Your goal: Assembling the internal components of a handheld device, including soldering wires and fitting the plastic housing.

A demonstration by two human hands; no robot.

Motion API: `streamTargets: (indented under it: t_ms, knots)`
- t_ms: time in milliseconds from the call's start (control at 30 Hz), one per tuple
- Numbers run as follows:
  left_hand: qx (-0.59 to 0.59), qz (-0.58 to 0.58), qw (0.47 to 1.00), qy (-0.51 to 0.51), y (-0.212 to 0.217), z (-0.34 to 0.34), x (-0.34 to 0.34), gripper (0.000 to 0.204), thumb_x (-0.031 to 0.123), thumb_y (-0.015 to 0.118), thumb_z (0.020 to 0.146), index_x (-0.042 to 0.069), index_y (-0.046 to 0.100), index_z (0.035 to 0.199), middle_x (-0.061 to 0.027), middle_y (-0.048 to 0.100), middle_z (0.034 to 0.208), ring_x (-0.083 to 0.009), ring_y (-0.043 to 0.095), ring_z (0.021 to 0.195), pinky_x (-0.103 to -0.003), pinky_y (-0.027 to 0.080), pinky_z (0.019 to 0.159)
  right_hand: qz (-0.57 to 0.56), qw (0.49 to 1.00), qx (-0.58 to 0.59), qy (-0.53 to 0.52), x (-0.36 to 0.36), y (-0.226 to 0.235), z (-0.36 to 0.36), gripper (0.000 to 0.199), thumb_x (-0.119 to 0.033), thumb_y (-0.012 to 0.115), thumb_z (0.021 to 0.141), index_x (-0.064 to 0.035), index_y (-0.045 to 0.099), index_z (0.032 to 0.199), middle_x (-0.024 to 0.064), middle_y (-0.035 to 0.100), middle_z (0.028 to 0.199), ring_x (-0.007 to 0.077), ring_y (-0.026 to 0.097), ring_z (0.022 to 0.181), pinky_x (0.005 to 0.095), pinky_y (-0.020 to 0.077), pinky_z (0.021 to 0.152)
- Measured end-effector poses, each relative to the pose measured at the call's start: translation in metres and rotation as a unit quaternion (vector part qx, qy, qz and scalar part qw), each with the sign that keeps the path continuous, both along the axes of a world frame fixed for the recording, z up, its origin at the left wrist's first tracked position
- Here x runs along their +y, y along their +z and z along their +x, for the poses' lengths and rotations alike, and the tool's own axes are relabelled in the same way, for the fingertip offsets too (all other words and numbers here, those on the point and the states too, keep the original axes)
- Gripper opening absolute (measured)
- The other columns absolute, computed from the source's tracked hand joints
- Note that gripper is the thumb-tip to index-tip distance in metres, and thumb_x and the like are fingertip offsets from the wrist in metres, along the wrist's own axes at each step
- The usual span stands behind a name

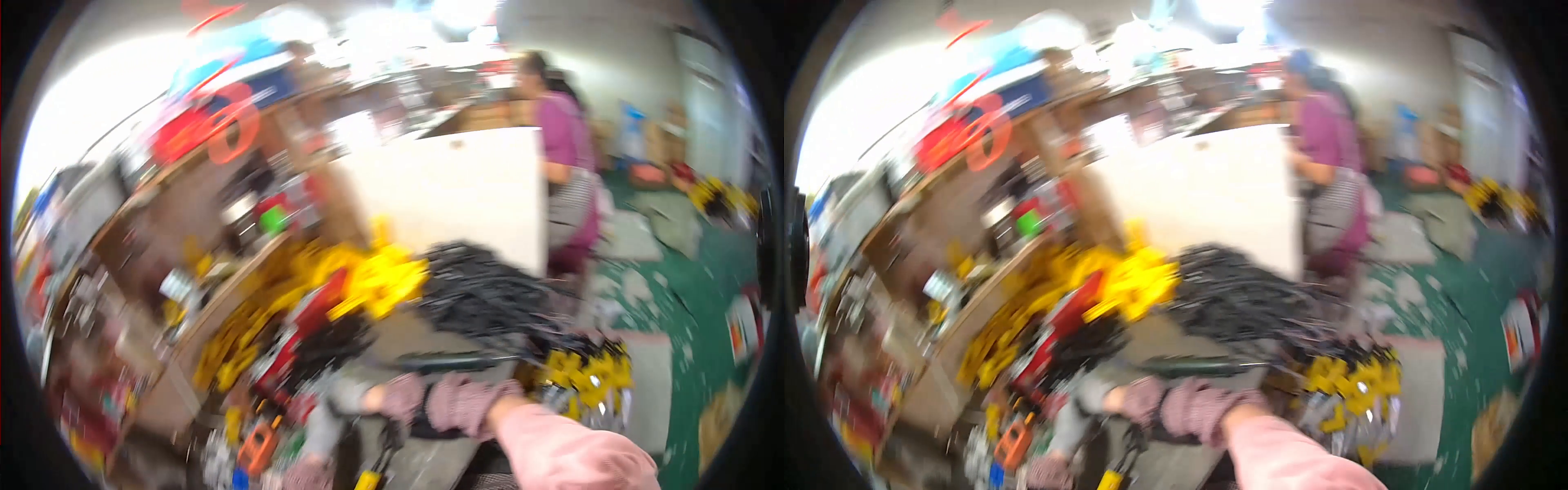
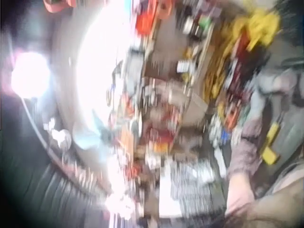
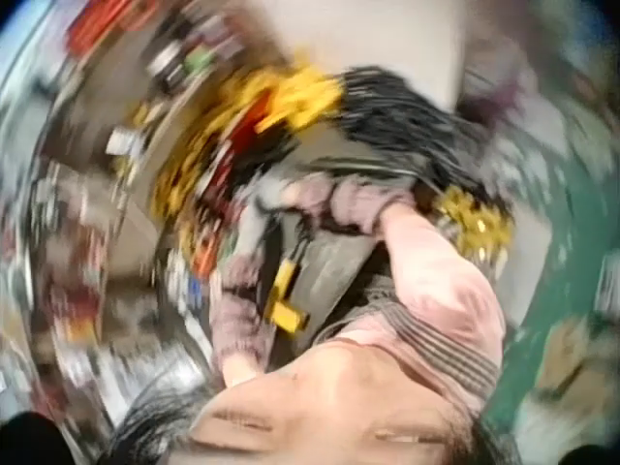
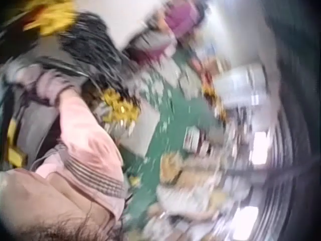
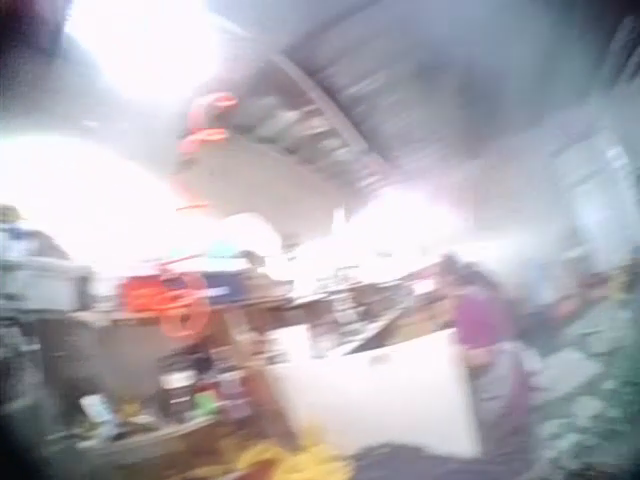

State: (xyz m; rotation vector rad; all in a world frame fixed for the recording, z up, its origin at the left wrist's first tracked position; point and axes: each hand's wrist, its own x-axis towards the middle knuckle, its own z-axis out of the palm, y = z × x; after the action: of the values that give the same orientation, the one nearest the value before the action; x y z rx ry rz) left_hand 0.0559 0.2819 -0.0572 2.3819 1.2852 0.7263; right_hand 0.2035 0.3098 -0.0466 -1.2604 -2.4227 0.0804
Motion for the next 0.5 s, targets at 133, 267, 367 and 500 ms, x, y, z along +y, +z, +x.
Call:
streamTargets:
  t_ms: [133,267,367,500]
  knots:
    - [-0.142,-0.019,0.989,0.028,-0.004,-0.033,0.001,0.039,0.007,0.07,0.084,0.001,0.061,0.122,-0.0192,0.067,0.114,-0.028,0.065,0.103,-0.038,0.051,0.089,-0.062,0.986,0.144,0.049,0.001,0.041,-0.009,0.039,-0.009,0.066,0.073,0.0008,0.06,0.111,0.0265,0.069,0.086,0.0464,0.068,0.084,0.0515,0.0548,0.073]
    - [-0.266,-0.168,0.948,0.054,0.044,-0.022,-0.039,0.027,0.007,0.072,0.089,-0.004,0.063,0.113,-0.0091,0.069,0.102,-0.0158,0.061,0.089,-0.029,0.051,0.08,-0.161,0.903,0.339,0.208,-0.043,0.062,0.051,0.043,-0.025,0.07,0.081,0.0015,0.06,0.113,0.0199,0.068,0.092,0.0346,0.069,0.084,0.0427,0.0556,0.072]
    - [0.002,-0.186,0.978,0.094,0.067,-0.07,-0.105,0.035,0.017,0.074,0.089,0.007,0.064,0.121,-0.0131,0.071,0.111,-0.0235,0.066,0.094,-0.033,0.052,0.08,-0.332,0.883,0.219,0.249,-0.116,0.062,0.116,0.043,-0.032,0.063,0.09,-0.0009,0.059,0.12,0.0203,0.065,0.108,0.0315,0.064,0.102,0.0416,0.0512,0.085]
    - [0.116,-0.159,0.974,0.114,0.068,-0.08,-0.151,0.028,0.015,0.067,0.085,0.002,0.071,0.109,-0.0225,0.071,0.092,-0.0354,0.07,0.086,-0.042,0.055,0.075,-0.263,0.952,0.136,0.081,-0.173,0.021,0.182,0.025,-0.014,0.051,0.093,-0.0038,0.064,0.111,0.0195,0.061,0.115,0.0394,0.059,0.105,0.0467,0.0494,0.09]
